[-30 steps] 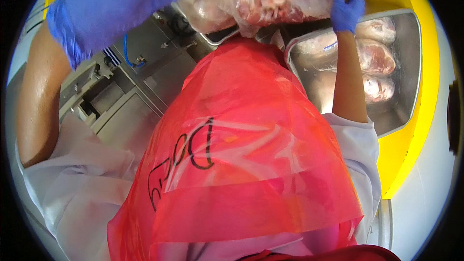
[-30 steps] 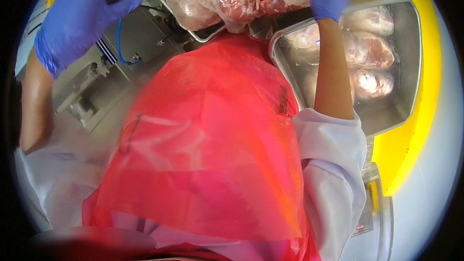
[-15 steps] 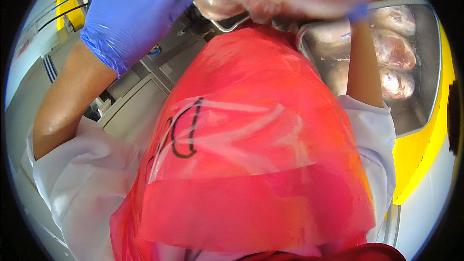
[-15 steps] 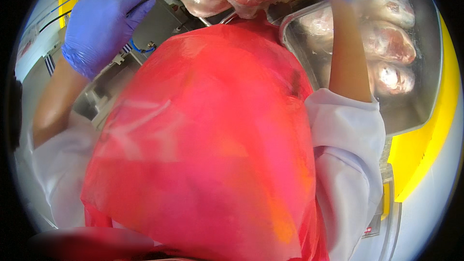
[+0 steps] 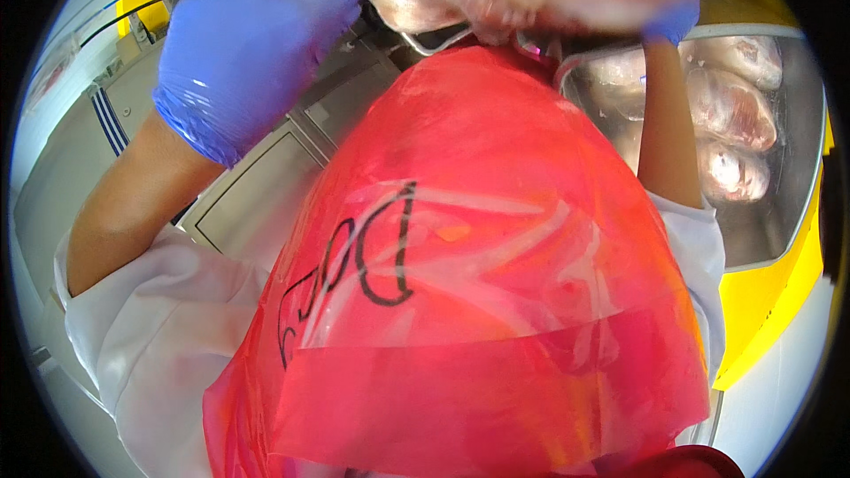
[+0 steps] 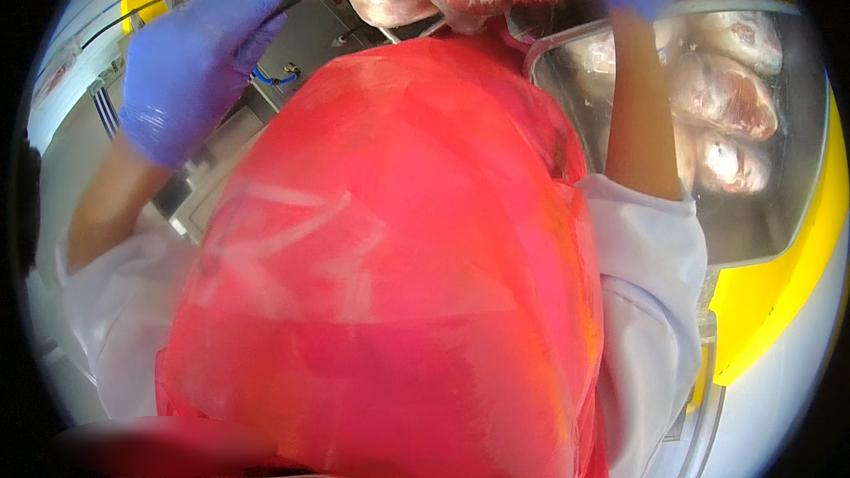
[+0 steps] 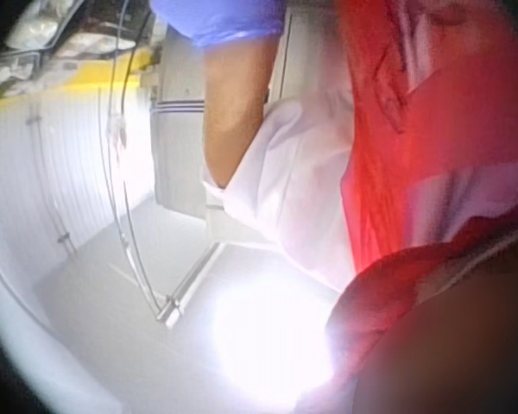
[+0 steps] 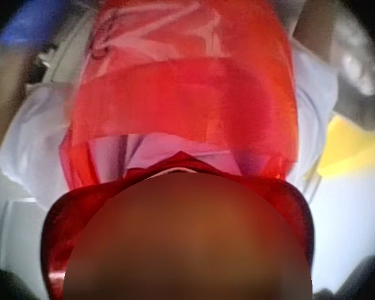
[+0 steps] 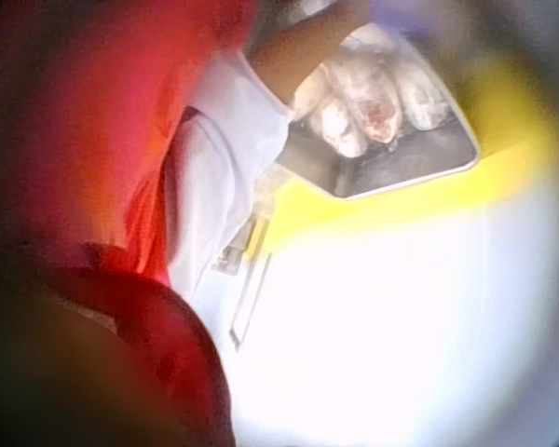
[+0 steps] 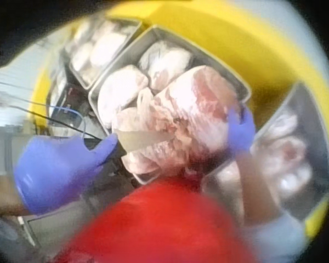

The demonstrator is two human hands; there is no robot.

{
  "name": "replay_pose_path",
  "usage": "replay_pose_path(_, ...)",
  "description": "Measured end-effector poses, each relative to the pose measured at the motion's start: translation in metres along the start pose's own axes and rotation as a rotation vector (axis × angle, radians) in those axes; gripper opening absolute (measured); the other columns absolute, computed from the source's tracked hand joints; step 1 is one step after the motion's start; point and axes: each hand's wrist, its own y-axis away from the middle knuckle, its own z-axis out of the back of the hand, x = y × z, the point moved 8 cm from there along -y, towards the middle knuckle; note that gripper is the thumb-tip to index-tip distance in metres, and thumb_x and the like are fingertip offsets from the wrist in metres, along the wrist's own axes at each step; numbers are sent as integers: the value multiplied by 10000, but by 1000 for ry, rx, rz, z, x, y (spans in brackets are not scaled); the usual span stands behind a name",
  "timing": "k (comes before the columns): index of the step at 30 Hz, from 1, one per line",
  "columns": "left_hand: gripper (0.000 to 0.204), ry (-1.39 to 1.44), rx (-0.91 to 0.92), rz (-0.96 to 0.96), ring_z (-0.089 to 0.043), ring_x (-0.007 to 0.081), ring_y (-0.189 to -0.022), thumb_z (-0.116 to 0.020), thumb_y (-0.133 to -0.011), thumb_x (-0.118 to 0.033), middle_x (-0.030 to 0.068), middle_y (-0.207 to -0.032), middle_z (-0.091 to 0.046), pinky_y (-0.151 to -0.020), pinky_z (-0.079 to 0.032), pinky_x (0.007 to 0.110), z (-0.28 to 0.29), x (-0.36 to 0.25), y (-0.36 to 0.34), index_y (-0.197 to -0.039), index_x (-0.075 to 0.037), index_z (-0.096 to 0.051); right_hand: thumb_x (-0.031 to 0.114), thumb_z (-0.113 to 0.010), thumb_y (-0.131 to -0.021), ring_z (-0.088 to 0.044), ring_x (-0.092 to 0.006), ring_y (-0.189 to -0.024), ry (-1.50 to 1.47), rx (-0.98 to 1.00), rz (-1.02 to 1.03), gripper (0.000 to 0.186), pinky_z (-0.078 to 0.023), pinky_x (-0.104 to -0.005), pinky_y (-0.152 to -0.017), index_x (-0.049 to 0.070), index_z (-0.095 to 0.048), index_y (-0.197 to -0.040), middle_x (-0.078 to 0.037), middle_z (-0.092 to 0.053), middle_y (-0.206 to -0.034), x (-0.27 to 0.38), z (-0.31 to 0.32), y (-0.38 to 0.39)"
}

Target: The person is cutting raw meat into smaller pieces using a knife. They are wearing blue gloves and a pink apron, and the meat is placed on a metal tray.

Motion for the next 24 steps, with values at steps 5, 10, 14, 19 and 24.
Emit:
replay_pose_path(5,638,109,-95,-50,-571,222,-580,-673,-961,-250,51,-759,-538,-501,-486,382,-13,-1,2,-1562,-295,-463,266,-714,-906,-733,-323,-976,-421,-88,-145,276,-586,-418,-837,63,-742,-1091,-151,-752,-1071,-32,-28,12)
replay_pose_path(10,655,-105,23,-6,-519,189,-532,-694,-943,-287,29,-733,-481,-456,-449,355,-34,-2,6,-1558,-306,-472,337,-719,-916,-733,-337,-997,-414,-77,-213,403,-572,-435,-867,26,-724,-1172,-172,-752,-1124,17,47,2)
replay_pose_path(14,688,-93,-27,-65,-495,174,-502,-679,-911,-214,30,-726,-456,-425,-424,336,-38,-8,-1,-1563,-280,-472,407,-697,-938,-731,-360,-1007,-607,-195,-285,466,-567,-429,-887,44,-721,-1228,-179,-754,-1138,19,62,11)
replay_pose_path(19,752,-62,-93,-81,-488,185,-489,-625,-837,-105,44,-724,-454,-403,-416,332,-53,-23,-9,-1562,-242,-479,476,-671,-956,-740,-329,-1005,-527,-241,-269,505,-566,-404,-881,59,-731,-1234,-174,-758,-1140,11,61,9)
replay_pose_path(24,684,61,-186,-67,-528,193,-499,-617,-841,-124,51,-734,-498,-412,-441,348,-80,-7,0,-1514,-205,-517,498,-660,-955,-740,-339,-997,-595,-189,-294,513,-567,-407,-872,60,-741,-1208,-176,-758,-1127,30,85,-2)
